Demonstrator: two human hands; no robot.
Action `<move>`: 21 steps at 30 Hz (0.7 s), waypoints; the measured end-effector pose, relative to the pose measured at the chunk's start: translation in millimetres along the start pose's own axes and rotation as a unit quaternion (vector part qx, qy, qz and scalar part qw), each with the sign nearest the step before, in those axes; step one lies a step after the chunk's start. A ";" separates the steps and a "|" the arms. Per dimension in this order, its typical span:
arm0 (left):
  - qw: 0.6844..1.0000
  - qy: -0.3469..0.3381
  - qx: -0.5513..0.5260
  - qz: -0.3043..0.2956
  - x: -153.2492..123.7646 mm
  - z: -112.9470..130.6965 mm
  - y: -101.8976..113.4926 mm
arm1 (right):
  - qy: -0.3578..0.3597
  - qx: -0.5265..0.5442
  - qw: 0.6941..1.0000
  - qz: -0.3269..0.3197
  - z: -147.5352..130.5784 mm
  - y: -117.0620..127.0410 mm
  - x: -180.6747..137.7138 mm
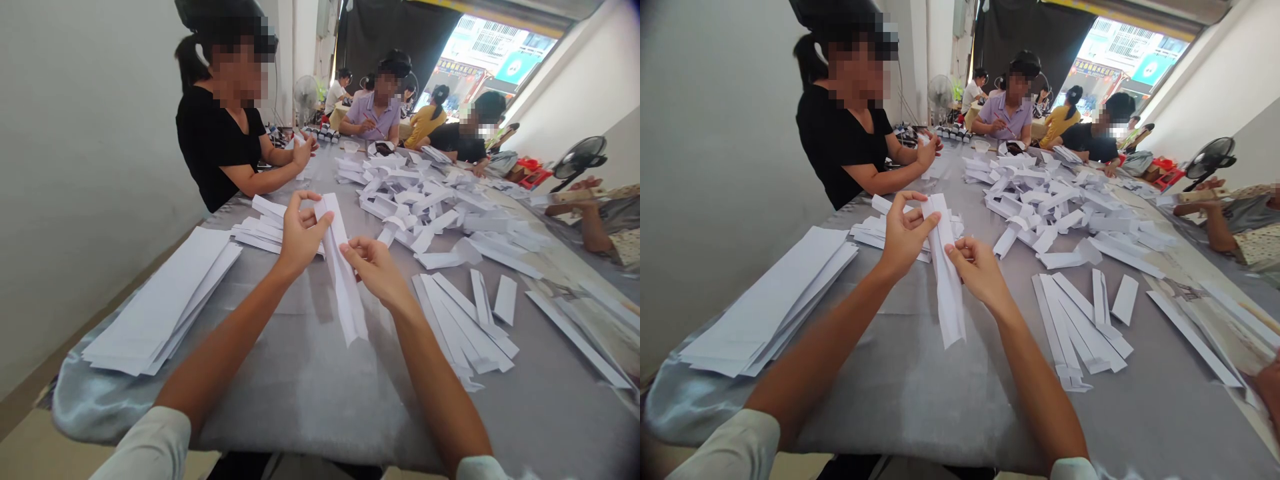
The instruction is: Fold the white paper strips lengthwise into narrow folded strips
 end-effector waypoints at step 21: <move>0.976 -0.129 0.070 0.161 40.6 -13.6 70.1 | -0.088 0.010 0.986 -0.144 16.2 -23.1 -10.3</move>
Point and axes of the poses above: each hand's wrist, its own x-axis towards the middle knuckle, its own y-axis out of the back of the hand, z = x × y, the point moved 8 cm from there along x, towards the middle knuckle, and after that the axes turned 2 degrees about y, right-handed, at the moved point
